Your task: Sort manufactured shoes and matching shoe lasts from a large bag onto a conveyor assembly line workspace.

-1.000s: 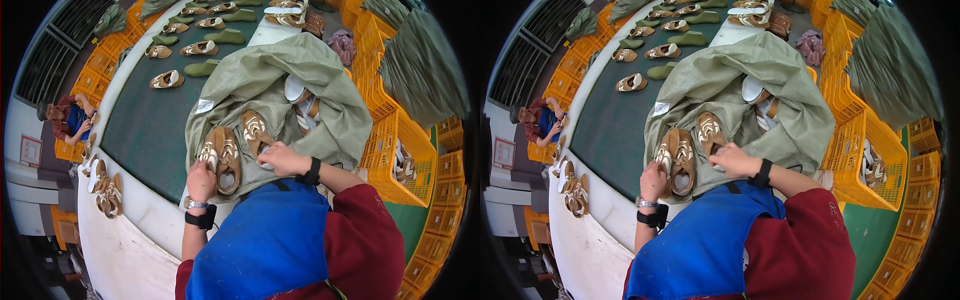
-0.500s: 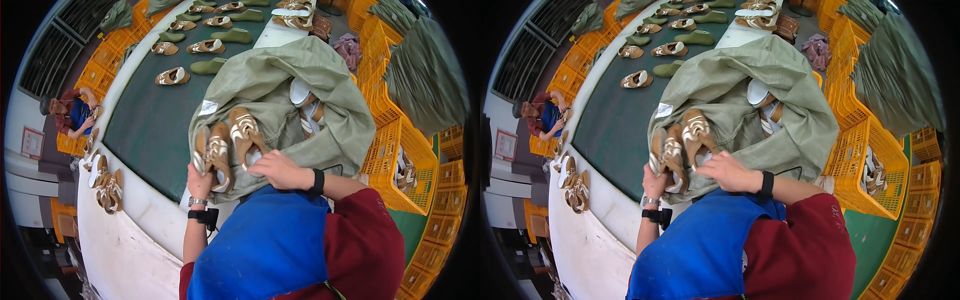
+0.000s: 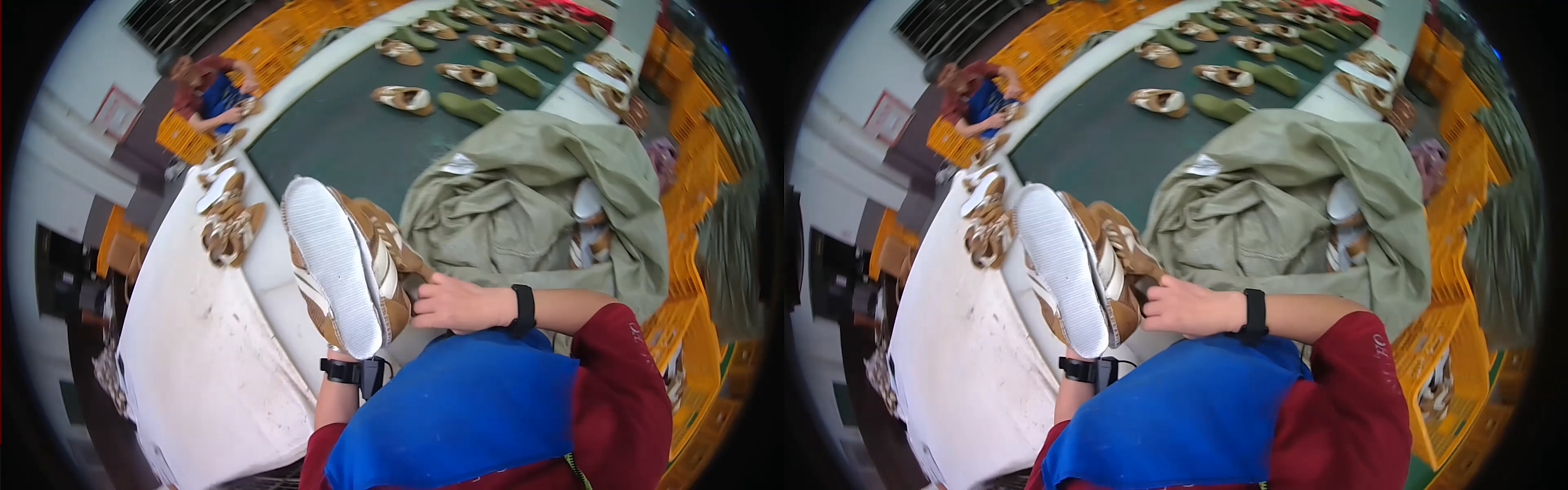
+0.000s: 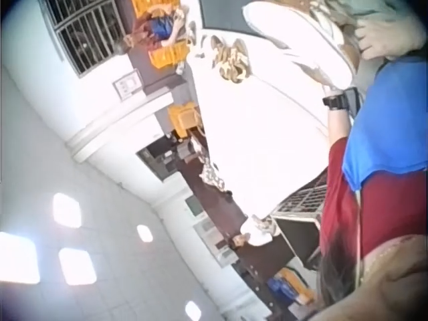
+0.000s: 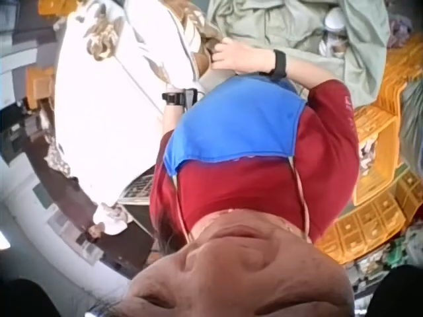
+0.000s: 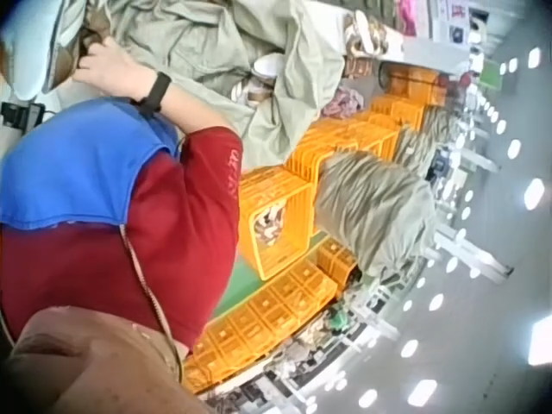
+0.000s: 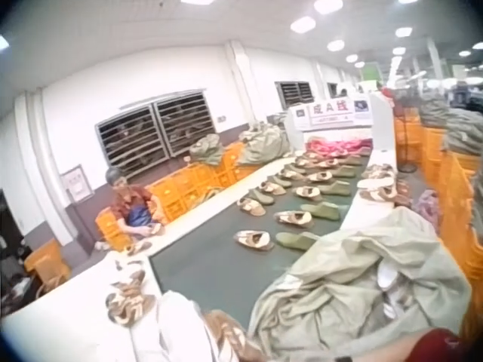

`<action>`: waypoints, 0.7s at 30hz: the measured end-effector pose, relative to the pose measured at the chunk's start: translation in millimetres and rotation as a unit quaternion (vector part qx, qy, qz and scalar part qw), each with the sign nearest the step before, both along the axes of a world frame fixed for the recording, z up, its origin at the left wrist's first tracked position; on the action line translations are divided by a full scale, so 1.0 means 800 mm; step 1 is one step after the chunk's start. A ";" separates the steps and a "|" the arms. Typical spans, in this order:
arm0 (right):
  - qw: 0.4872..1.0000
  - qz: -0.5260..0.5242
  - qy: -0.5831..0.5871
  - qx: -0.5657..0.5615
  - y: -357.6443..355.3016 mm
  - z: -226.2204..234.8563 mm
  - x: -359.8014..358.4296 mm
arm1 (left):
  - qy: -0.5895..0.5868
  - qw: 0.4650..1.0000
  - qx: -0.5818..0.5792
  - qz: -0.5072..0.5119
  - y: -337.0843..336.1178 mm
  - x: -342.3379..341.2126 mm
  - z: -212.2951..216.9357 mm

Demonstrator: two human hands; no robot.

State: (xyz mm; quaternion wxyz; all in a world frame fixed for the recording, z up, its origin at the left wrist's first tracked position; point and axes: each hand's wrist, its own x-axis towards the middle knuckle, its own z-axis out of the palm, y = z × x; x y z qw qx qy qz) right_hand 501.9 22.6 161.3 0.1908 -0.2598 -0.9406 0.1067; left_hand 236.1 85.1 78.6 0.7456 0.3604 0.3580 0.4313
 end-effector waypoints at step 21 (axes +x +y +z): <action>0.948 -0.272 0.046 -0.156 0.071 -0.026 0.002 | 0.859 0.454 0.235 -0.040 0.358 -0.304 -0.043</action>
